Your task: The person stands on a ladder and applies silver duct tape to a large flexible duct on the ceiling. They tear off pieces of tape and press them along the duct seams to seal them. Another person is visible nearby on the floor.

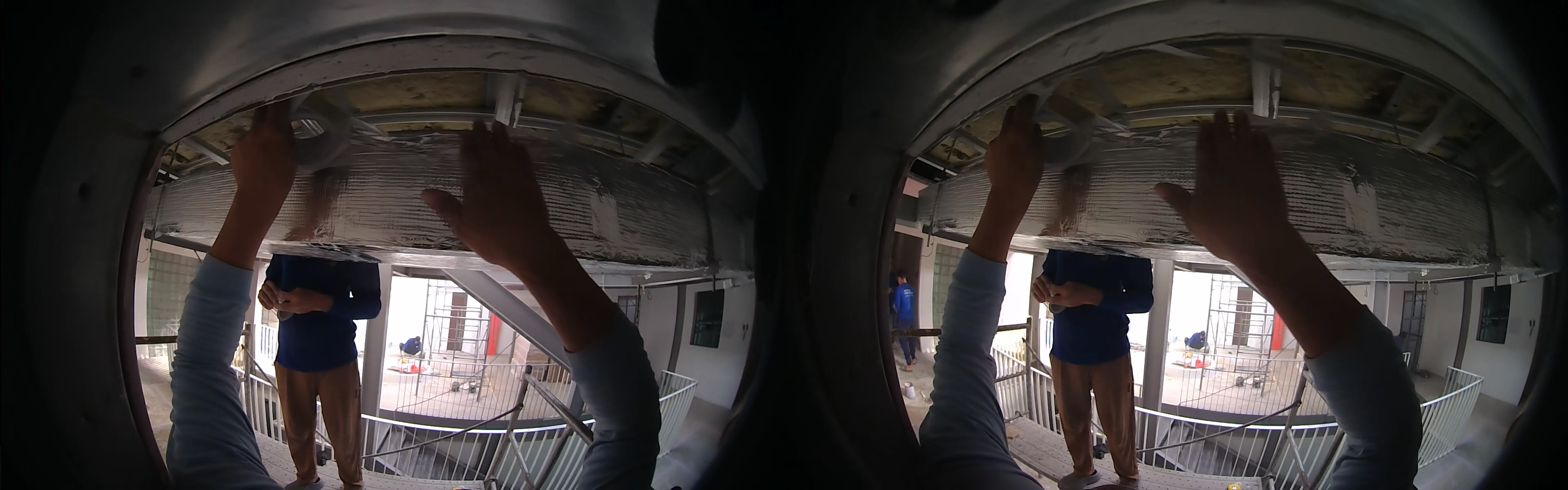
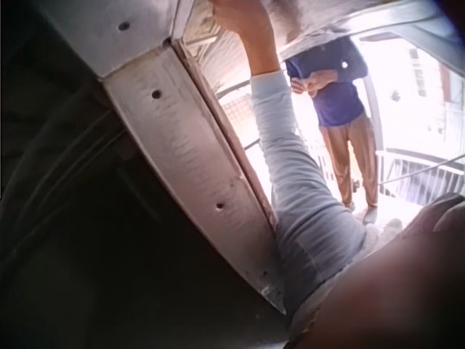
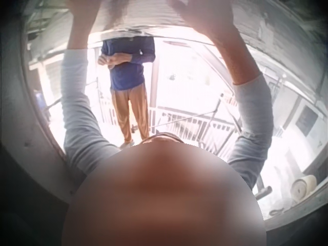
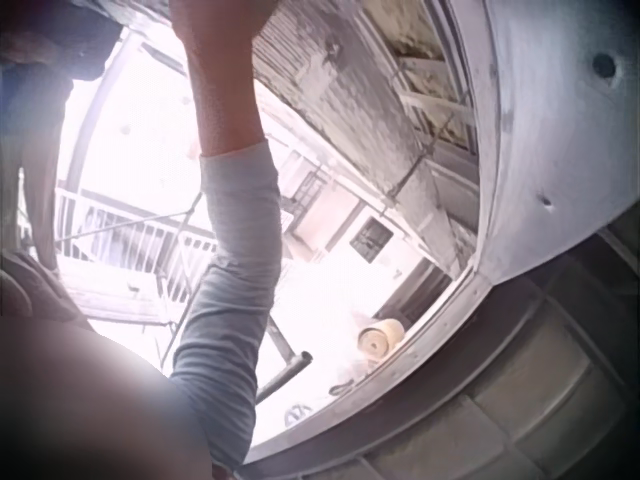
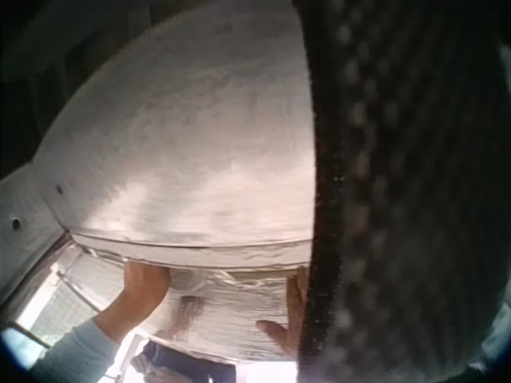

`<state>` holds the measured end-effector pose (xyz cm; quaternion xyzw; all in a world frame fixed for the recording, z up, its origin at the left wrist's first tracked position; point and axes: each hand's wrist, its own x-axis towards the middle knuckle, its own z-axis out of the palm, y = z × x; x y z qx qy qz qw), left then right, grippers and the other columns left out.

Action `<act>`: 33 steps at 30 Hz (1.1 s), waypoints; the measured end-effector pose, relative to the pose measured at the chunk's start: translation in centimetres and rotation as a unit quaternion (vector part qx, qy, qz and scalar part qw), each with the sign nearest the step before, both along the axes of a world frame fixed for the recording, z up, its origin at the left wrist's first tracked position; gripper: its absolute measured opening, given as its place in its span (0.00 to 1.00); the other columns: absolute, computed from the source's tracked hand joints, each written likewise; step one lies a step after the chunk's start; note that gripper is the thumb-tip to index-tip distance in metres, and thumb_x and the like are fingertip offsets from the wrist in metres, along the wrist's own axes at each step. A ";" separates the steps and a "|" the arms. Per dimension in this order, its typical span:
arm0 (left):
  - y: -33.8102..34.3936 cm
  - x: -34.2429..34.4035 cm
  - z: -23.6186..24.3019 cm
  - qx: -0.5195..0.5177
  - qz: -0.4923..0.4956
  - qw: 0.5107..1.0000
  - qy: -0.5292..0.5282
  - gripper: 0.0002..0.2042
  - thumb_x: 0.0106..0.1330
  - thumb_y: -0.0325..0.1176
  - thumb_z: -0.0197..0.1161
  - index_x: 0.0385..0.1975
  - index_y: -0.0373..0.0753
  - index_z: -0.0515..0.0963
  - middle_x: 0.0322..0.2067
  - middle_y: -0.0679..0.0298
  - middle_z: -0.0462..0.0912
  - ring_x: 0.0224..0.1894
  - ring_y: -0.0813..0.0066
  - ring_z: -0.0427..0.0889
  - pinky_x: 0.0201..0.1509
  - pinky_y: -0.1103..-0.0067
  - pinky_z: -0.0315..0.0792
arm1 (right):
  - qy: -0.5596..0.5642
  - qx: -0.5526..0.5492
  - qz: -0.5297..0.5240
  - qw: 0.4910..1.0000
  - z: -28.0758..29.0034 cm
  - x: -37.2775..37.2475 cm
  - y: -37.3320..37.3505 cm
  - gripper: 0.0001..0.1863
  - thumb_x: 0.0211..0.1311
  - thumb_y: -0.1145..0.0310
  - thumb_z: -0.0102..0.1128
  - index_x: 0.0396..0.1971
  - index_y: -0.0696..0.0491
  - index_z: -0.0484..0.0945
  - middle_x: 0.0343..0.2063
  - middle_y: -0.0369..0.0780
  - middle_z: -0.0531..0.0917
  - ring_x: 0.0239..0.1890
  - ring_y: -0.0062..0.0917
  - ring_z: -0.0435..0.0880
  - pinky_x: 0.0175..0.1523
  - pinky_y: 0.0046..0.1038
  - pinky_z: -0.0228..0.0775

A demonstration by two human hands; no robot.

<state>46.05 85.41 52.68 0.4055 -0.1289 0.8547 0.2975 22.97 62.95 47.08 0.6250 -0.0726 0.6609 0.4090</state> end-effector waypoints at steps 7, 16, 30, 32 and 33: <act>0.3 -0.4 -1.0 0.007 0.003 0.999 -0.040 0.22 0.65 0.25 0.60 0.60 0.48 0.73 0.48 0.58 0.84 0.32 0.54 0.89 0.30 0.63 0.85 | 0.037 -0.039 0.050 0.997 0.5 3.4 2.3 0.48 0.72 0.35 0.50 0.72 0.65 0.60 0.74 0.58 0.60 0.80 0.52 0.51 0.80 0.53 0.45; 1.2 -0.8 -1.2 0.016 0.051 0.997 -0.062 0.16 0.67 0.26 0.60 0.54 0.44 0.74 0.41 0.59 0.83 0.35 0.58 0.90 0.28 0.66 0.85 | 0.037 -0.077 0.028 0.996 1.7 4.5 2.8 0.49 0.72 0.33 0.49 0.73 0.63 0.59 0.74 0.57 0.60 0.79 0.51 0.54 0.80 0.53 0.46; 1.7 -0.3 -1.2 0.013 0.065 0.995 -0.075 0.16 0.66 0.28 0.61 0.54 0.45 0.74 0.39 0.60 0.82 0.35 0.60 0.89 0.30 0.66 0.86 | 0.056 -0.063 0.001 0.996 1.7 5.7 4.0 0.47 0.74 0.35 0.48 0.74 0.63 0.57 0.75 0.57 0.58 0.79 0.50 0.53 0.80 0.53 0.46; 1.8 -0.3 -1.2 0.019 0.063 0.994 -0.091 0.16 0.66 0.29 0.61 0.53 0.46 0.74 0.37 0.61 0.81 0.36 0.61 0.88 0.30 0.66 0.85 | 0.046 -0.062 0.000 0.997 1.5 5.9 4.3 0.47 0.73 0.37 0.50 0.73 0.64 0.58 0.75 0.57 0.58 0.79 0.51 0.54 0.80 0.53 0.48; 1.7 -0.4 -1.1 0.019 0.080 0.992 -0.093 0.15 0.66 0.30 0.61 0.52 0.46 0.74 0.37 0.61 0.81 0.37 0.61 0.87 0.30 0.66 0.85 | 0.039 -0.068 0.015 0.997 1.3 6.0 4.4 0.46 0.73 0.38 0.51 0.73 0.64 0.59 0.74 0.58 0.59 0.79 0.51 0.54 0.79 0.53 0.48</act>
